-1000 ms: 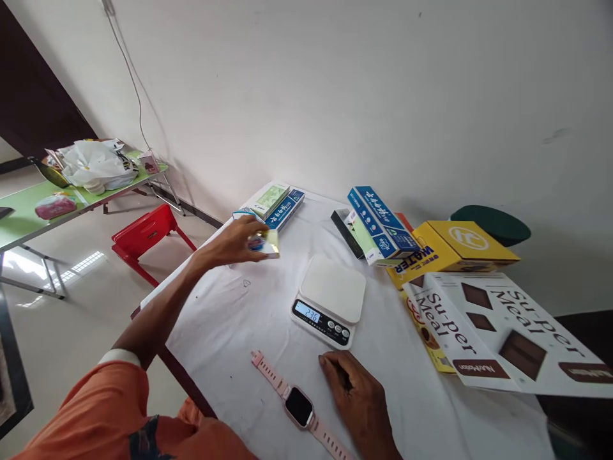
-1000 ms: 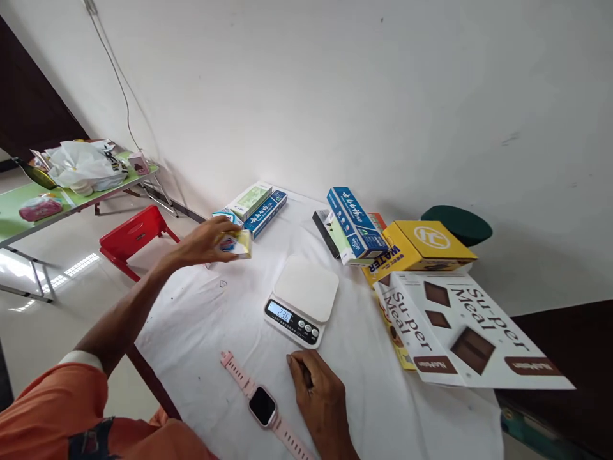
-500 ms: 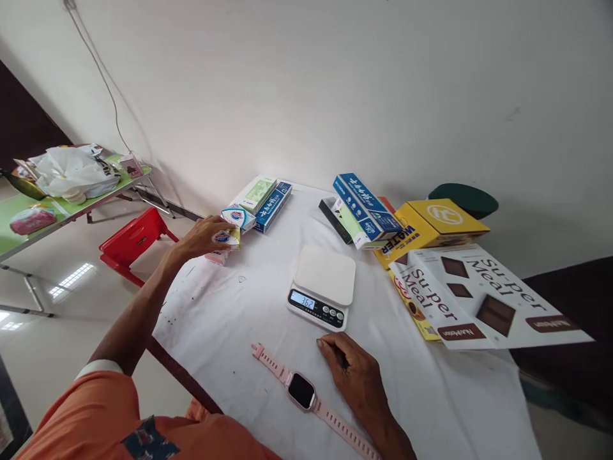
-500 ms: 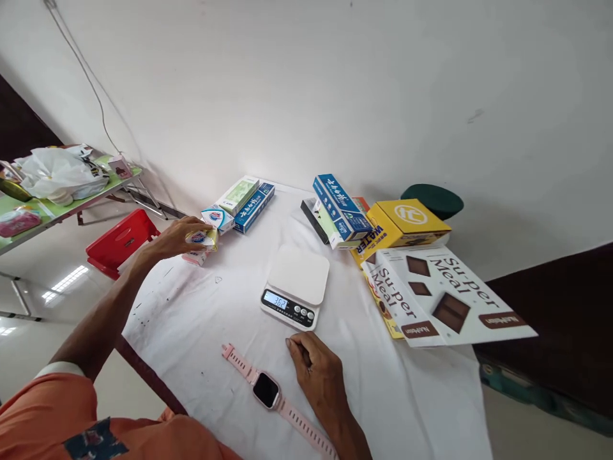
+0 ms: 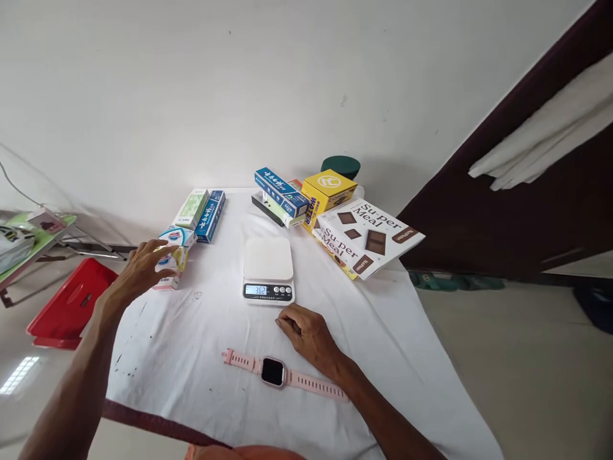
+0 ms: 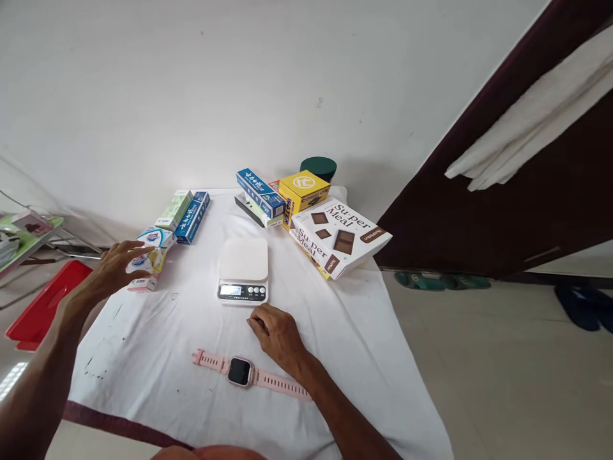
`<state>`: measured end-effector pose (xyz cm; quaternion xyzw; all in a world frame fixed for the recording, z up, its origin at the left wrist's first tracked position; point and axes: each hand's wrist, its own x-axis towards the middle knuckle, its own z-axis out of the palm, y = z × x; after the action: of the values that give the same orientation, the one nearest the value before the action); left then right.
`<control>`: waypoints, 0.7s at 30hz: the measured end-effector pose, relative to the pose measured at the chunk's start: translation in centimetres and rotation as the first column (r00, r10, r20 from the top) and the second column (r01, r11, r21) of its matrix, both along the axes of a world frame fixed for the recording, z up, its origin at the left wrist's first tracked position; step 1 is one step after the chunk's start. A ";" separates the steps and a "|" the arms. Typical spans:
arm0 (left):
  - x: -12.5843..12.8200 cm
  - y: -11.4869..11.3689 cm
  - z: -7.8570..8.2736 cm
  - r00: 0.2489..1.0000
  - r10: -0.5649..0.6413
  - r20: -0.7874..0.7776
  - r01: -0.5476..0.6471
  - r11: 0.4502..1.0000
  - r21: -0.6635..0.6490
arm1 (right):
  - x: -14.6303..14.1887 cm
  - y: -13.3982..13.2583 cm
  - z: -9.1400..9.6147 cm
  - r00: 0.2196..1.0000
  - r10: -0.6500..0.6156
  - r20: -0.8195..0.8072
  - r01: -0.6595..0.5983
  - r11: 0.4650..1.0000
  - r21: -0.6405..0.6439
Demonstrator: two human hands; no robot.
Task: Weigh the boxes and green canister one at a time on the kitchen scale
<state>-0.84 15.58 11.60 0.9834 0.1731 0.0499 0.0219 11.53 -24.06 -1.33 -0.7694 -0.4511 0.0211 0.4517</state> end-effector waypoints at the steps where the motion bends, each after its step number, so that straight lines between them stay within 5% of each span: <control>1: 0.9 -1.0 0.6 1.000 -0.023 0.009 0.023 1.000 0.017 | 0.0 0.0 -0.1 1.000 0.001 0.002 -0.001 1.000 0.008; 4: 6.1 -4.9 2.3 0.980 -0.191 0.052 0.189 0.981 0.037 | 0.1 0.1 -0.4 1.000 0.008 0.002 -0.008 1.000 0.027; 8: 18.0 -10.1 3.5 0.919 -0.393 0.018 0.390 0.917 0.084 | 0.1 0.0 -0.6 1.000 0.013 -0.019 -0.012 0.999 0.040; 13: 31.2 -13.0 3.5 0.926 -0.366 -0.092 0.377 0.907 0.190 | 0.2 -0.1 -0.5 0.999 0.016 -0.029 -0.015 0.999 0.041; 16: 34.5 -13.1 3.4 0.907 -0.362 -0.215 0.406 0.887 0.221 | 0.2 -0.1 -0.6 0.999 0.031 -0.042 -0.028 0.998 0.054; 21: 34.8 -12.7 3.8 0.877 -0.384 -0.287 0.457 0.853 0.254 | -0.1 0.0 -0.8 0.999 0.026 -0.032 -0.024 0.998 0.055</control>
<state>33.93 2.85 15.41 0.9871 -0.0563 -0.0412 -0.1441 11.46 -24.06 -2.13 -0.7506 -0.4536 0.0271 0.4797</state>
